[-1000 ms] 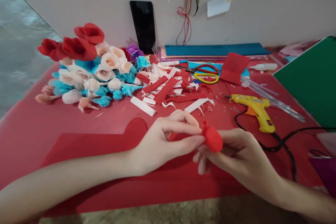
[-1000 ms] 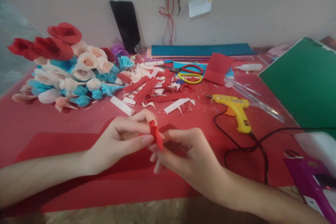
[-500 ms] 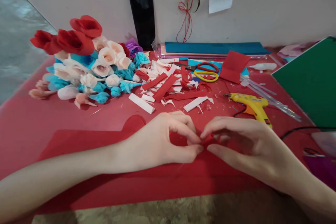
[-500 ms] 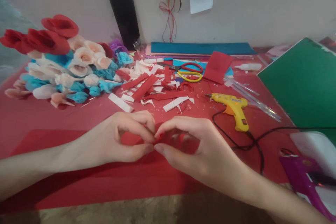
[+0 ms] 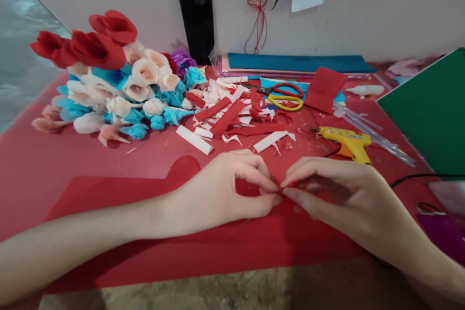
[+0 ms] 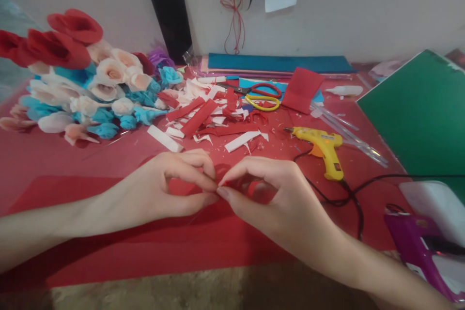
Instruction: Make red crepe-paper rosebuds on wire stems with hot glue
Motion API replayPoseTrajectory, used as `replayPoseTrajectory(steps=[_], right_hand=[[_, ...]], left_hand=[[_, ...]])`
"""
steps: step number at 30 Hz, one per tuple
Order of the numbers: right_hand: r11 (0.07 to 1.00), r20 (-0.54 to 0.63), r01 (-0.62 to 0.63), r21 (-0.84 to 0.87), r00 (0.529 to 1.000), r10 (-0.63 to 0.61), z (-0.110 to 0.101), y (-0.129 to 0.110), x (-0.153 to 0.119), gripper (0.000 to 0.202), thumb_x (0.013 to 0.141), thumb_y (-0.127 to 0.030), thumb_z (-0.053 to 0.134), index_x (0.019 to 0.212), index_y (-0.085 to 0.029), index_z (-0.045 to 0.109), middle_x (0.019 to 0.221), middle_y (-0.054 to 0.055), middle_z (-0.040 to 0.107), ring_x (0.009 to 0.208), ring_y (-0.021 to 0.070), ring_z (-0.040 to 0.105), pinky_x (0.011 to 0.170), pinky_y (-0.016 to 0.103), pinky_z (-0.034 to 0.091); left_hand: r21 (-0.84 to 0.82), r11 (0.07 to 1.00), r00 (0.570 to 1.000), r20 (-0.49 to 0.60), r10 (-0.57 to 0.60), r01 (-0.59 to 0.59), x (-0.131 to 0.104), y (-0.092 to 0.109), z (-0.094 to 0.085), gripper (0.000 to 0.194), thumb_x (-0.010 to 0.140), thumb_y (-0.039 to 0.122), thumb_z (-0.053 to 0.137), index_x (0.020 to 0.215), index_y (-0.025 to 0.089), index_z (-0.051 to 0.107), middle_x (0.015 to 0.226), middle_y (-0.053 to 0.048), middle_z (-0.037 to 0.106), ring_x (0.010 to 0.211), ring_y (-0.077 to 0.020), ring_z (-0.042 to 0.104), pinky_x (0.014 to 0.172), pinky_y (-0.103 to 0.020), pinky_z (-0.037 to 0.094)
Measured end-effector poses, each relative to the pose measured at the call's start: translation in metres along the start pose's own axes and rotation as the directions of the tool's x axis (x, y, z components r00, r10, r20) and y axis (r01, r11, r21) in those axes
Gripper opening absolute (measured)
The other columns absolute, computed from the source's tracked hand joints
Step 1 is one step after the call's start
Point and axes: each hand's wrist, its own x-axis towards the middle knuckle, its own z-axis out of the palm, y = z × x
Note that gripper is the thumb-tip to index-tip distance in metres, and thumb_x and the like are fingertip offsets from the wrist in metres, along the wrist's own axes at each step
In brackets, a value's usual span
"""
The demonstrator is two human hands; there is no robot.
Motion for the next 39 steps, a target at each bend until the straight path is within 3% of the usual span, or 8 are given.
replayPoseTrajectory(steps=[17, 26, 30, 32, 34, 36, 37, 39], right_hand=[[0.998, -0.082, 0.045, -0.052, 0.995, -0.049, -0.002, 0.002, 0.002, 0.004, 0.073, -0.014, 0.061, 0.074, -0.017, 0.062, 0.071, -0.005, 0.064, 0.062, 0.0032, 0.056, 0.053, 0.007, 0.044], [0.985, 0.158, 0.032, -0.169, 0.987, -0.005, 0.000, 0.007, 0.002, 0.012, 0.071, -0.009, 0.054, 0.075, -0.018, 0.061, 0.072, -0.003, 0.063, 0.059, 0.0064, 0.054, 0.054, 0.016, 0.043], [0.987, 0.163, -0.002, -0.159, 0.986, 0.028, 0.002, 0.010, 0.003, 0.010, 0.071, -0.010, 0.053, 0.072, -0.018, 0.060, 0.069, -0.002, 0.062, 0.056, 0.0076, 0.054, 0.052, 0.018, 0.043], [0.989, 0.117, -0.023, -0.146, 0.992, 0.041, 0.002, 0.012, 0.004, 0.006, 0.072, -0.014, 0.055, 0.071, -0.018, 0.059, 0.065, -0.001, 0.060, 0.052, 0.0079, 0.051, 0.049, 0.018, 0.042], [0.991, 0.041, -0.073, -0.111, 0.996, 0.078, 0.000, 0.015, 0.007, 0.004, 0.073, -0.019, 0.057, 0.071, -0.018, 0.059, 0.061, -0.001, 0.058, 0.047, 0.0074, 0.048, 0.044, 0.018, 0.040], [0.991, -0.042, -0.136, -0.013, 0.990, 0.135, -0.003, 0.017, 0.010, 0.008, 0.075, -0.024, 0.057, 0.070, -0.017, 0.059, 0.056, -0.002, 0.056, 0.043, 0.0063, 0.046, 0.040, 0.017, 0.038], [0.986, -0.083, -0.156, 0.057, 0.984, 0.161, -0.004, 0.017, 0.011, 0.009, 0.075, -0.025, 0.058, 0.071, -0.017, 0.058, 0.054, -0.002, 0.055, 0.041, 0.0058, 0.046, 0.039, 0.016, 0.038], [0.969, -0.164, -0.156, 0.190, 0.968, 0.188, -0.006, 0.018, 0.012, 0.009, 0.075, -0.026, 0.059, 0.074, -0.016, 0.058, 0.051, -0.003, 0.055, 0.040, 0.0052, 0.048, 0.040, 0.014, 0.040]], left_hand=[[-0.026, 0.998, 0.992, -0.111, 0.055, -0.059, 0.001, 0.000, 0.001, 0.013, 0.073, 0.011, 0.059, 0.079, 0.012, 0.070, 0.072, 0.002, 0.058, 0.067, -0.0052, 0.053, 0.063, -0.014, 0.042], [0.248, 0.963, 0.995, 0.026, 0.099, -0.102, 0.002, -0.006, 0.000, 0.011, 0.071, 0.015, 0.058, 0.073, 0.016, 0.068, 0.074, 0.000, 0.061, 0.074, -0.0108, 0.053, 0.076, -0.024, 0.041], [0.314, 0.942, 0.992, 0.073, 0.102, -0.120, 0.004, -0.009, 0.000, 0.012, 0.074, 0.017, 0.055, 0.074, 0.017, 0.068, 0.075, 0.000, 0.061, 0.076, -0.0127, 0.054, 0.077, -0.027, 0.041], [0.389, 0.911, 0.990, 0.013, 0.142, -0.136, 0.004, -0.008, -0.003, 0.017, 0.077, 0.022, 0.054, 0.086, 0.017, 0.066, 0.085, -0.003, 0.061, 0.083, -0.0155, 0.054, 0.079, -0.029, 0.042], [0.490, 0.860, 0.959, -0.145, 0.245, -0.145, 0.000, -0.004, -0.007, 0.027, 0.079, 0.023, 0.051, 0.103, 0.014, 0.060, 0.099, -0.008, 0.058, 0.093, -0.0183, 0.052, 0.084, -0.032, 0.041], [0.573, 0.800, 0.880, -0.272, 0.389, -0.177, -0.007, 0.004, -0.012, 0.031, 0.080, 0.016, 0.049, 0.110, 0.015, 0.054, 0.105, -0.009, 0.056, 0.097, -0.0180, 0.050, 0.087, -0.032, 0.039], [0.604, 0.755, 0.823, -0.273, 0.498, -0.257, -0.010, 0.008, -0.013, 0.027, 0.078, 0.012, 0.049, 0.103, 0.018, 0.057, 0.098, -0.006, 0.059, 0.090, -0.0164, 0.052, 0.085, -0.031, 0.040], [0.600, 0.637, 0.777, -0.042, 0.629, -0.483, -0.016, 0.015, -0.012, 0.021, 0.075, 0.009, 0.050, 0.087, 0.023, 0.061, 0.077, 0.000, 0.064, 0.075, -0.0141, 0.054, 0.079, -0.028, 0.042]])
